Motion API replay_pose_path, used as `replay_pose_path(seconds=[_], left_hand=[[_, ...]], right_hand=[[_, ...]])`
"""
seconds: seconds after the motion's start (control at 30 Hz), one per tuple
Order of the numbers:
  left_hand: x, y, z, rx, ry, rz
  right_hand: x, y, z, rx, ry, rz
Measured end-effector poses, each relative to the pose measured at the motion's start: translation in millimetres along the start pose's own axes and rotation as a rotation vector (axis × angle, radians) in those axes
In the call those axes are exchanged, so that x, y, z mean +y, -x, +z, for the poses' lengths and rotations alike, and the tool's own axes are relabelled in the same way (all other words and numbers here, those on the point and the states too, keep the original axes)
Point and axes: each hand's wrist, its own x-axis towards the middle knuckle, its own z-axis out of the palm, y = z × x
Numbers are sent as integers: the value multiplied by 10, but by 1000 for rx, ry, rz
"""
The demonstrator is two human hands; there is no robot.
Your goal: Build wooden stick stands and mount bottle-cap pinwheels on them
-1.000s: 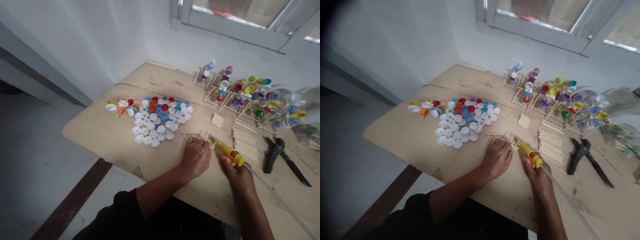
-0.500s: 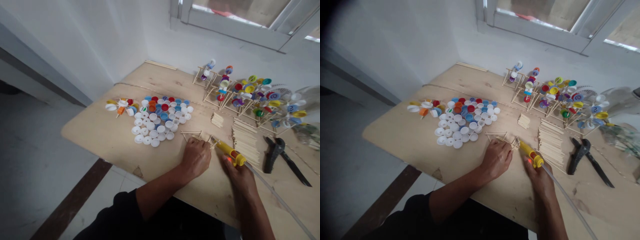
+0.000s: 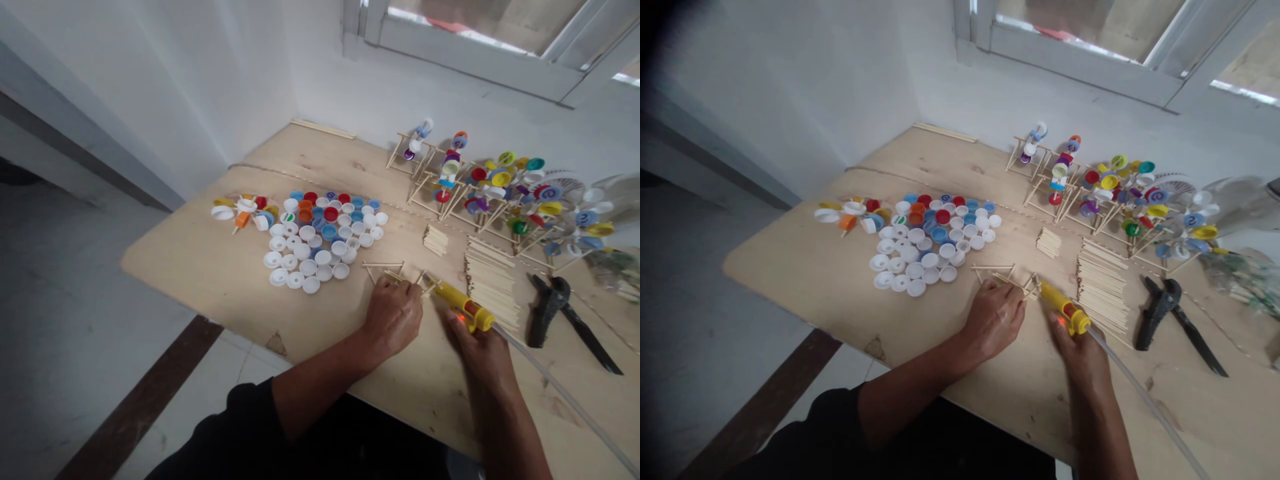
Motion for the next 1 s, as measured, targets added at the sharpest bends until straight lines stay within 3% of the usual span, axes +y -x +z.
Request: replay_pose_path(seconds=[0.43, 1.0], left_hand=[[8, -2, -17, -25, 7, -9], [6, 21, -5, 29, -11, 16]], right_hand=[[1, -4, -15, -61, -40, -14], [-16, 6, 1, -26, 0, 17]])
